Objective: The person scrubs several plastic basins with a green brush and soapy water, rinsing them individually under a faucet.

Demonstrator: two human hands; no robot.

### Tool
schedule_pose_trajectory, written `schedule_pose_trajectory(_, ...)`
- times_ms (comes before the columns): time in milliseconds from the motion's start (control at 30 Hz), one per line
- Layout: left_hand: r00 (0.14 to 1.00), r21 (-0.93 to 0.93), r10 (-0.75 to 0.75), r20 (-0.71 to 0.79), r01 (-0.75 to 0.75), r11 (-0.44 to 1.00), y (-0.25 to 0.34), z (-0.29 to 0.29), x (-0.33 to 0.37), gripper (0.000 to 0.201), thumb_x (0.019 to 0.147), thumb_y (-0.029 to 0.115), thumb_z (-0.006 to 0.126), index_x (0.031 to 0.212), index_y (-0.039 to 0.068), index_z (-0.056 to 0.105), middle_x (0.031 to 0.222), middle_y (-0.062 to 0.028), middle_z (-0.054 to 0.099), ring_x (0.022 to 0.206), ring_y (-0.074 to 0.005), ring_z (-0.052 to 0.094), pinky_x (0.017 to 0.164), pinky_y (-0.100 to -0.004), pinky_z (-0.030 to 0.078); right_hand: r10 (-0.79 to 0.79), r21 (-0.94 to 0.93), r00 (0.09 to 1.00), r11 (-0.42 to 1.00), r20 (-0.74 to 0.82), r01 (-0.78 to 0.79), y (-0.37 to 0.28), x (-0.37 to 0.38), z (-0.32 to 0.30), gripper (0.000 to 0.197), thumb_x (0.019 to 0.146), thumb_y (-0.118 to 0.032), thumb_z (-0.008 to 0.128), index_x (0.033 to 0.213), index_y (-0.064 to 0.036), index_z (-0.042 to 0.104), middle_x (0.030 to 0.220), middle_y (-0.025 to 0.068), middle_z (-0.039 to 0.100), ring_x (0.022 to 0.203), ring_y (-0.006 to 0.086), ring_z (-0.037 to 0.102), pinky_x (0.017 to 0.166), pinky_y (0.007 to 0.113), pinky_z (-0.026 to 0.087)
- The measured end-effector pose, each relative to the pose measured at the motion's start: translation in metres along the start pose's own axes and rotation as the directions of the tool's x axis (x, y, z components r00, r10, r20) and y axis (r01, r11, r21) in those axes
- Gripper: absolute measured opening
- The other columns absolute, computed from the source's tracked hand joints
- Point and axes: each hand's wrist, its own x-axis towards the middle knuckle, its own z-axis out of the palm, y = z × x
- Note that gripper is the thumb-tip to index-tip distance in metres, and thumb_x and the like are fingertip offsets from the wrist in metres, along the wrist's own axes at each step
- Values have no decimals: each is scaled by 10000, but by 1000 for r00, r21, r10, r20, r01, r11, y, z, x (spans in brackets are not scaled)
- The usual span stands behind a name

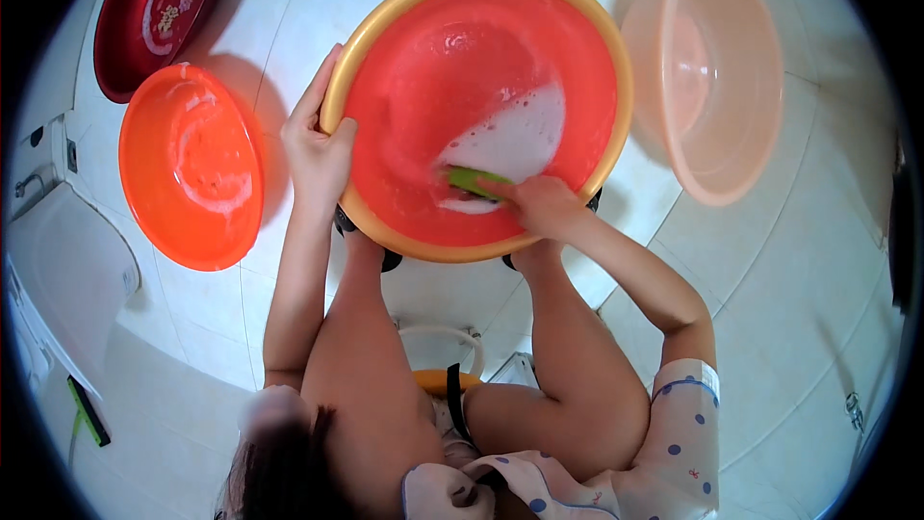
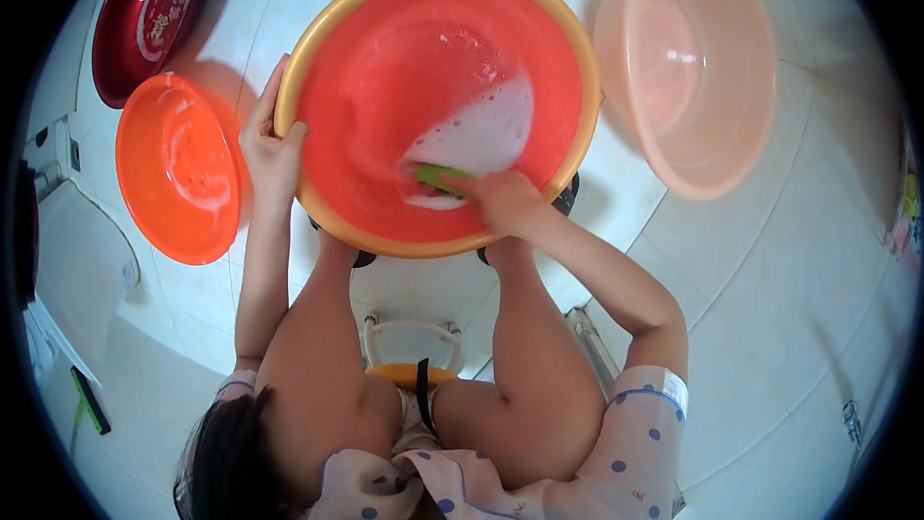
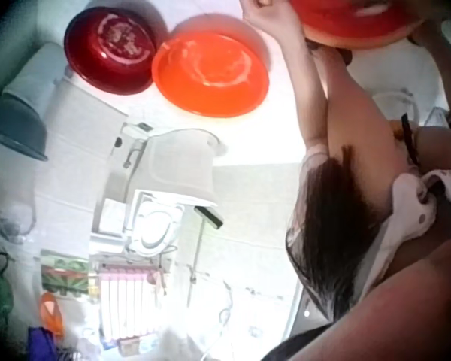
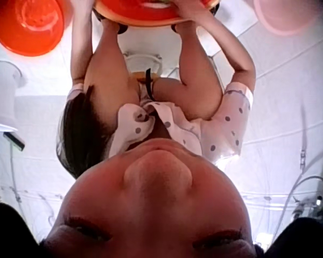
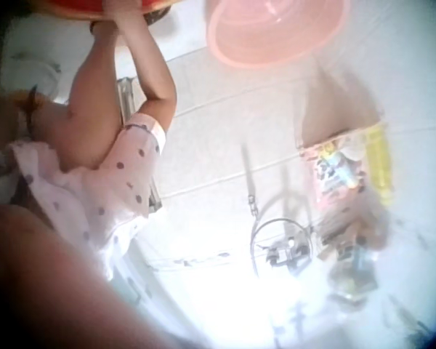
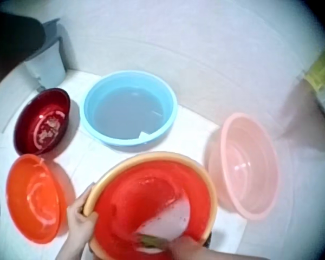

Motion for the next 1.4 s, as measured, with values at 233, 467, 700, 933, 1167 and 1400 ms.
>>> schedule_pose_trajectory(233,999,-30,22,-32,-23,999,-10,-2,3,619,651,-139,389,1257,-20,432,1260,-111,481,1129,-163,479,917,-238,379,428,-231,867,844,-256,-485,49,4,-35,545,844,-118,401,1357,-251,273,802,163,616,704,331,611,611,421,491)
schedule_pose_trajectory(467,999,-79,-1,-36,-2,997,-18,-2,5,624,646,-145,395,1257,-20,430,1268,-113,474,1149,-171,465,933,-241,369,235,-38,775,948,-586,-316,20,88,-45,689,812,-60,393,1395,-296,112,774,196,606,646,317,610,557,437,474)
schedule_pose_trajectory(700,997,-52,10,-75,-14,999,-25,-6,0,618,646,-138,409,1250,-15,442,1249,-114,491,1136,-165,473,937,-240,362,-87,-111,968,992,-235,63,-32,82,-12,689,782,-16,417,1379,-289,208,724,142,608,618,277,617,530,416,493)
schedule_pose_trajectory(933,998,-89,-9,-56,4,996,-25,-5,-2,630,642,-142,404,1260,-21,424,1259,-118,475,1129,-165,474,934,-249,374,159,-185,986,969,-43,-164,-19,17,26,631,816,-75,414,1372,-299,213,742,134,615,638,271,623,535,399,495)
schedule_pose_trajectory(1167,999,-121,38,-35,-42,992,-24,-5,2,630,645,-132,411,1260,-2,437,1233,-106,502,1092,-133,494,888,-215,390,430,-99,828,865,-359,-492,36,32,-29,600,845,-146,410,1383,-276,178,738,150,619,628,283,621,520,400,491)
schedule_pose_trajectory(1400,1000,-96,14,-28,-17,995,-18,-2,0,634,643,-131,409,1264,-7,429,1247,-105,492,1096,-138,493,903,-220,380,355,5,864,926,-358,-378,15,63,-10,592,871,-152,393,1386,-308,146,710,183,599,579,330,593,502,434,471)
